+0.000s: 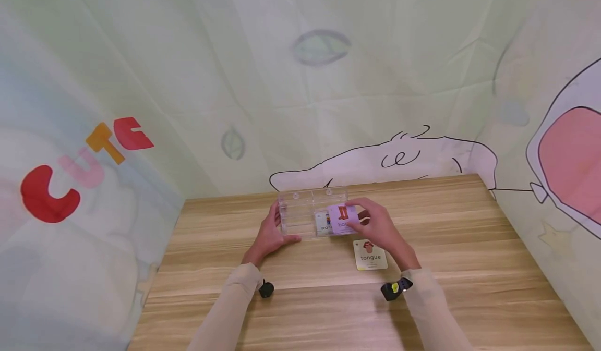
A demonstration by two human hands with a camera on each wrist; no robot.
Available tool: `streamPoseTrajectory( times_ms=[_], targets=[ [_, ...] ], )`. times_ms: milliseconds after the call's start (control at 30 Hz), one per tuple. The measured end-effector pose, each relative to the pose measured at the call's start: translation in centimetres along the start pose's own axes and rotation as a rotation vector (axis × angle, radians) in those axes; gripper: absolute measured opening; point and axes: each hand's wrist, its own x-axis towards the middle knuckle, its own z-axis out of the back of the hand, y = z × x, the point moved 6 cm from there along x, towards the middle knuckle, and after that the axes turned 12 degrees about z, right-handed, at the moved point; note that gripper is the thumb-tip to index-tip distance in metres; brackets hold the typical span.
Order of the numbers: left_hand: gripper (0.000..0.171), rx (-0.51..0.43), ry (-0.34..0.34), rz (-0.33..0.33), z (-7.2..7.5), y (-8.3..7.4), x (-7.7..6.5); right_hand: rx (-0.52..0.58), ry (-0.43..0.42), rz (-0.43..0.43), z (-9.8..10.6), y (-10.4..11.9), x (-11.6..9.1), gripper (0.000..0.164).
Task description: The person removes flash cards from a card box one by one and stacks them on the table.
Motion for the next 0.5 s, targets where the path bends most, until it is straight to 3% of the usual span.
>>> streamPoseTrajectory(
  times_ms=[500],
  targets=[
    [0.132, -0.001, -0.008, -0.003, 0.0, 0.0, 0.0, 0.083, -0.003, -0.126, 2.0, -1.5, -4.2, 0.05]
  ],
)
